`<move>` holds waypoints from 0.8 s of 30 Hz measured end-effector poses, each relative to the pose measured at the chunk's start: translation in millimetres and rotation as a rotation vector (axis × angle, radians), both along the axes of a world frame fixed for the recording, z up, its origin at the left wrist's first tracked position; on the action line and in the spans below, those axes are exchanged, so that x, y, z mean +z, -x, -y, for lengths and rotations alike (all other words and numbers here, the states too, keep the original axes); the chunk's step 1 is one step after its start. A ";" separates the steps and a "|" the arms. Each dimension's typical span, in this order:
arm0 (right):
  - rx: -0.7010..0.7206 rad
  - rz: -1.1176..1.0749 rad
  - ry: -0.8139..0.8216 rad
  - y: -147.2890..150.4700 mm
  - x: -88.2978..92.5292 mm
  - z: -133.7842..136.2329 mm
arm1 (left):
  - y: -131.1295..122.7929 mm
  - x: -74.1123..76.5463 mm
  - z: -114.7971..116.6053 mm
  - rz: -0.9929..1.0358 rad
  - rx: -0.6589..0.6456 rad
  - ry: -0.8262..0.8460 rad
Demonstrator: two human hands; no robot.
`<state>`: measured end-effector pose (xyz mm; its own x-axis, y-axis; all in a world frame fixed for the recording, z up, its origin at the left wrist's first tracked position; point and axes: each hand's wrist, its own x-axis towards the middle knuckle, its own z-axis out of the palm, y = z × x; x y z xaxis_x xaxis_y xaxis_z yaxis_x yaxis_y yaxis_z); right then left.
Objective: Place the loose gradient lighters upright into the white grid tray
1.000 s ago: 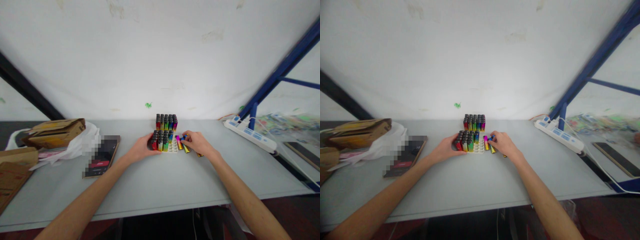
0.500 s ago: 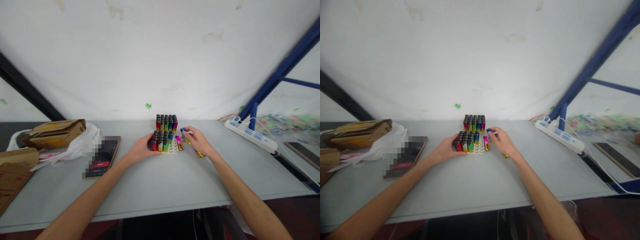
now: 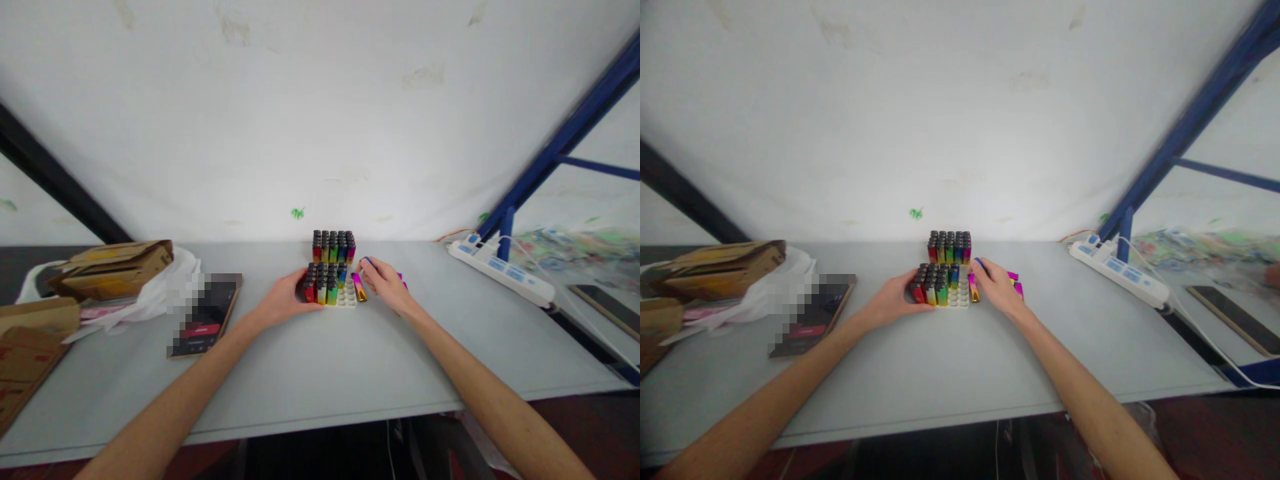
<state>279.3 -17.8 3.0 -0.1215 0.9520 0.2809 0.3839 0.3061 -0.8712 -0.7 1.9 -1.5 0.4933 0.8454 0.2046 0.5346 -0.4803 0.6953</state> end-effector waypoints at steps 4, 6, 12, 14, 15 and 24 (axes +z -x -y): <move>-0.085 0.099 -0.058 5.4 2.7 4.1 | -0.6 1.1 0.6 -0.018 0.002 0.004; -0.126 0.148 -0.075 8.1 3.3 6.0 | -0.7 1.2 0.8 -0.034 0.013 0.008; -0.158 0.213 -0.063 13.8 3.1 7.8 | -0.1 -0.3 0.2 -0.038 0.015 -0.004; -0.140 0.228 -0.073 15.8 4.8 8.4 | -0.2 0.0 0.5 -0.024 0.005 -0.003; -0.129 0.234 -0.077 16.9 5.7 8.8 | -0.4 0.4 0.7 -0.018 0.003 -0.001; -0.078 0.256 -0.083 21.8 8.1 10.8 | -0.8 2.2 1.7 -0.002 0.008 0.006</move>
